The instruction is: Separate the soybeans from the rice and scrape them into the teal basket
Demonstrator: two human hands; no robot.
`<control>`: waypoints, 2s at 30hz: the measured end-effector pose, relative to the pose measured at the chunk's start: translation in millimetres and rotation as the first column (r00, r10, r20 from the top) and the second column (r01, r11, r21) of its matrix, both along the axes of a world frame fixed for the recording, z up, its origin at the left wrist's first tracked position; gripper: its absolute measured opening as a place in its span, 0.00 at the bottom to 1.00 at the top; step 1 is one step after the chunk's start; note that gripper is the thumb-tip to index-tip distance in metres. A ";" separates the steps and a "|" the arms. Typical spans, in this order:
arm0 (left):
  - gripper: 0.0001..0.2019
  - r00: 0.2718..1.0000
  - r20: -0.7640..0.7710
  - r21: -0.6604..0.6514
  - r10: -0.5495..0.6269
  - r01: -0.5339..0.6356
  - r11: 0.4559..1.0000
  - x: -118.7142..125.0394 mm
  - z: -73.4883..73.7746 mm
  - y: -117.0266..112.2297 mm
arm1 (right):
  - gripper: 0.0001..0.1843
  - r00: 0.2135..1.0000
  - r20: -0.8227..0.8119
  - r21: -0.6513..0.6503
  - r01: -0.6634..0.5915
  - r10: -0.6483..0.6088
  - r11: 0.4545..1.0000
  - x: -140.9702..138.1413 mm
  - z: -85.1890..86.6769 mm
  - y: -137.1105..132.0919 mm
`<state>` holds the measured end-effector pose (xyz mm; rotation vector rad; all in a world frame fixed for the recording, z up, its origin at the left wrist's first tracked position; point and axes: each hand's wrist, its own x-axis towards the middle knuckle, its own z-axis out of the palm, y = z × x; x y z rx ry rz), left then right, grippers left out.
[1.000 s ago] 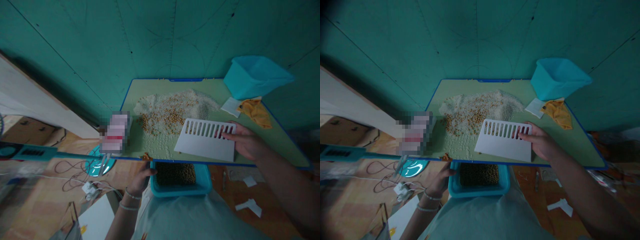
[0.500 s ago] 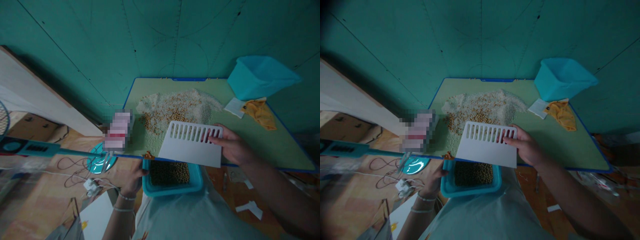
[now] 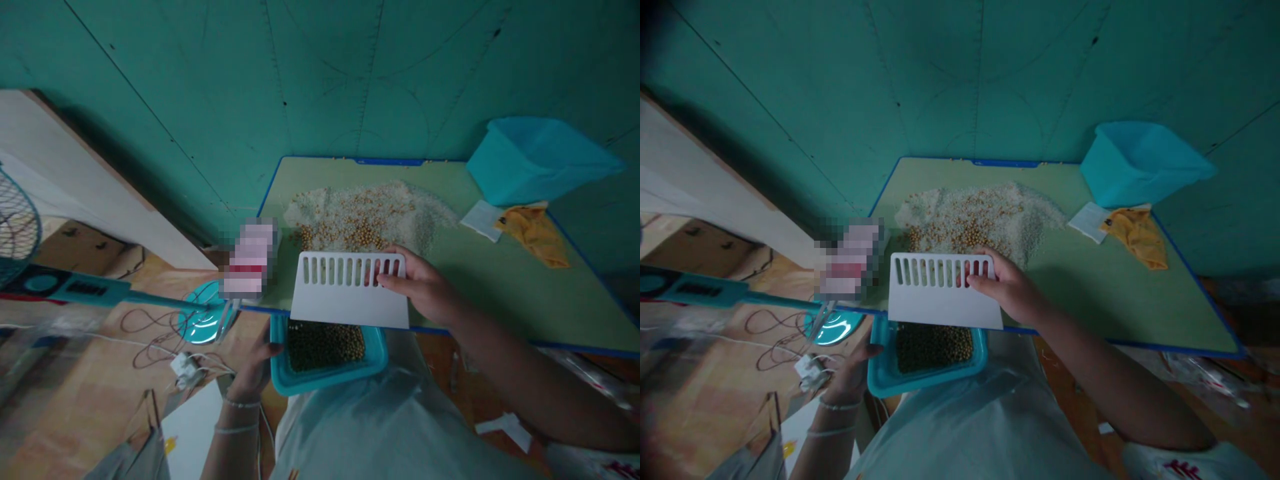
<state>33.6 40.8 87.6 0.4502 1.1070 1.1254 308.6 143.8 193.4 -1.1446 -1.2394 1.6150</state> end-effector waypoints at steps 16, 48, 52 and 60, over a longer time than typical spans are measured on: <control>0.31 1.000 0.030 0.019 0.005 -0.006 1.000 8.4 -1.2 1.2 | 0.13 0.993 0.107 0.150 0.036 -0.052 0.988 -17.7 -13.2 -11.5; 0.25 0.998 0.030 0.027 -0.050 0.050 0.998 26.5 -0.4 7.7 | 0.12 0.932 0.274 0.269 0.161 -0.235 0.950 -22.3 -9.8 36.1; 0.24 0.995 0.062 0.015 -0.080 0.079 0.997 27.9 -2.1 7.7 | 0.11 0.922 0.265 0.301 0.198 -0.281 0.933 -34.4 -9.7 48.6; 0.26 0.994 0.085 0.018 -0.073 0.072 0.997 29.0 -8.8 8.2 | 0.10 0.914 0.224 0.327 0.255 -0.337 0.910 -33.7 -16.7 59.0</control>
